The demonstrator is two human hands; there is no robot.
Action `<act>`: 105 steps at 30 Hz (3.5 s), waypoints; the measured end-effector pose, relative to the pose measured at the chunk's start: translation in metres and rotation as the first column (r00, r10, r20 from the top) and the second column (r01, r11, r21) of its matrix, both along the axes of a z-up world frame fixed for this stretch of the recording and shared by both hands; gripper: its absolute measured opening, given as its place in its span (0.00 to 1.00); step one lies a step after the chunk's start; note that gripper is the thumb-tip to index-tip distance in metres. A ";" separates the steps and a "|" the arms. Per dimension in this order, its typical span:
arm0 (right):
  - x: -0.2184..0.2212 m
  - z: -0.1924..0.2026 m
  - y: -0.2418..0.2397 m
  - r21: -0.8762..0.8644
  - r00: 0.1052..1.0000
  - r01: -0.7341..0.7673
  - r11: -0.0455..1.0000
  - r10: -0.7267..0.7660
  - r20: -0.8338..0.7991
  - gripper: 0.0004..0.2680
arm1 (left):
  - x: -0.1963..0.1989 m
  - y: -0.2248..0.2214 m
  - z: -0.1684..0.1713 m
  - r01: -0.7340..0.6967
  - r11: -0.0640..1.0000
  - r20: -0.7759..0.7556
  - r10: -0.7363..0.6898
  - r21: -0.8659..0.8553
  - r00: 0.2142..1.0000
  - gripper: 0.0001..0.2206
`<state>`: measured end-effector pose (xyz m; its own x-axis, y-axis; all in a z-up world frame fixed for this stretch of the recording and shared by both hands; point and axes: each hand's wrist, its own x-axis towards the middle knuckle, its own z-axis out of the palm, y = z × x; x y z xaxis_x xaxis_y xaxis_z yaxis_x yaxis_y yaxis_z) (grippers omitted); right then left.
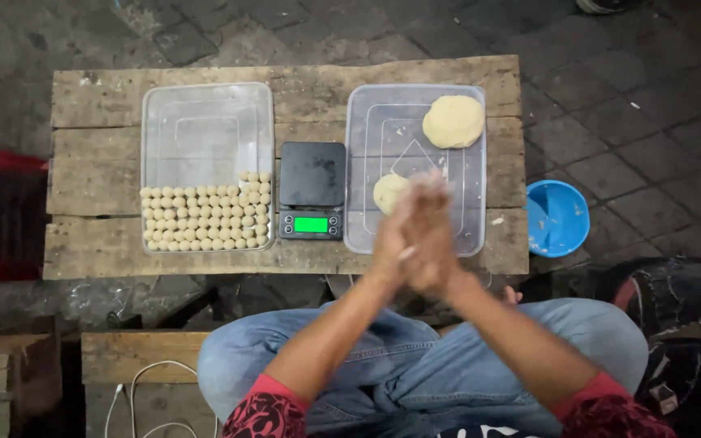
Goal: Portioning a large piece of dough into smaller pieces, weighing them on a digital scale for consistency, and rolling them into small balls.
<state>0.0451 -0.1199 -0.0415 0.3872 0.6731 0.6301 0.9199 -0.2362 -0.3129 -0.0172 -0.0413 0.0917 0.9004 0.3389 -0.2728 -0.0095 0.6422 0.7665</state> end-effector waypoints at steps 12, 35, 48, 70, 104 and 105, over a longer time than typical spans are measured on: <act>-0.013 0.049 0.014 0.003 0.997 -0.069 0.998 0.069 0.029 0.29 | 0.019 0.015 -0.213 -0.156 0.861 0.526 -0.144 0.483 0.838 0.75; -0.010 0.021 0.012 0.078 0.963 -0.265 0.961 0.267 -0.023 0.31 | -0.029 -0.008 -0.127 -0.173 0.930 0.335 0.059 0.323 0.941 0.25; 0.009 0.051 0.011 0.174 0.991 -0.060 0.983 0.080 -0.108 0.29 | -0.024 -0.031 -0.121 -0.110 0.916 -0.011 0.124 0.386 0.992 0.14; 0.012 0.057 0.005 0.008 0.997 -0.066 0.998 0.066 -0.028 0.29 | -0.005 -0.005 -0.077 -0.078 0.976 -0.003 0.079 -0.202 0.997 0.15; 0.022 0.076 0.011 0.085 0.911 0.042 0.996 -0.003 -0.411 0.17 | -0.019 0.202 -0.072 -0.425 0.605 -0.145 0.672 0.674 0.726 0.10; 0.022 0.075 0.012 0.083 0.911 0.038 0.996 0.000 -0.412 0.17 | -0.021 0.206 -0.071 -0.427 0.604 -0.147 0.675 0.673 0.723 0.10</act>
